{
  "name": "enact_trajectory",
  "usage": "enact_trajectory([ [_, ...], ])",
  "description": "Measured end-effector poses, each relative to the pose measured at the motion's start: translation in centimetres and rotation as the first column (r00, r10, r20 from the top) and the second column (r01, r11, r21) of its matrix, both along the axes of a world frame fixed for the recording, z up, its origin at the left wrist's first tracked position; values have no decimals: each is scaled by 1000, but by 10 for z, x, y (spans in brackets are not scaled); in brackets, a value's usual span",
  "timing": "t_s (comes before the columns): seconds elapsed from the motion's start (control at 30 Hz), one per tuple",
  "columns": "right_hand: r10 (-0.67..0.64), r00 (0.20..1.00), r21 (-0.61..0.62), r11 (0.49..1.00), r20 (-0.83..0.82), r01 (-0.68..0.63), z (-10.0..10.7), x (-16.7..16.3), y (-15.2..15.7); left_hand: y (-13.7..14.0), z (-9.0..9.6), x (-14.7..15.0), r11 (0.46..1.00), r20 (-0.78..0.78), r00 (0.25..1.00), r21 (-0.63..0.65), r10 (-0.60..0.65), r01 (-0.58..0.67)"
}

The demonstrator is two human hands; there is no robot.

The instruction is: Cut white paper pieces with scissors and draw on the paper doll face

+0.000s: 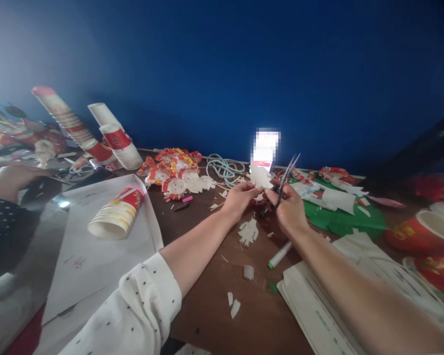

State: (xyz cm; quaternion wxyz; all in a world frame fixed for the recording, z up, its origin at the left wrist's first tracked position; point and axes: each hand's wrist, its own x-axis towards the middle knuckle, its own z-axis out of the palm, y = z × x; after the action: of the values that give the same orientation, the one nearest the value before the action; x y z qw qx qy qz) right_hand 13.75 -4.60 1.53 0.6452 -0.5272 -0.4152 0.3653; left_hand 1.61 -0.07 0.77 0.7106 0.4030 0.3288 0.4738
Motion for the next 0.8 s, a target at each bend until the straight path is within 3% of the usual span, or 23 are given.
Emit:
enact_trajectory([
  [0.2, 8, 999, -11, 1000, 36, -8, -1, 1, 0, -3, 2, 1, 999, -29, 999, 6, 35, -35],
  [0.33, 92, 995, -70, 993, 26, -90, 0, -1, -3, 0, 5, -4, 993, -78, 990, 17, 115, -114],
  [0.57, 358, 933, -305, 893, 38, -330, 8, -9, -13, 11, 18, -17, 978, 25, 977, -4, 210, -210],
  [0.67, 422, 905, -315, 868, 59, -384, 11, -8, -15, 10, 24, -18, 979, 34, 979, -14, 203, -202],
  [0.8, 443, 887, -292, 872, 132, -392, 14, -5, -15, 10, 26, -18, 978, 16, 978, -10, 208, -208],
])
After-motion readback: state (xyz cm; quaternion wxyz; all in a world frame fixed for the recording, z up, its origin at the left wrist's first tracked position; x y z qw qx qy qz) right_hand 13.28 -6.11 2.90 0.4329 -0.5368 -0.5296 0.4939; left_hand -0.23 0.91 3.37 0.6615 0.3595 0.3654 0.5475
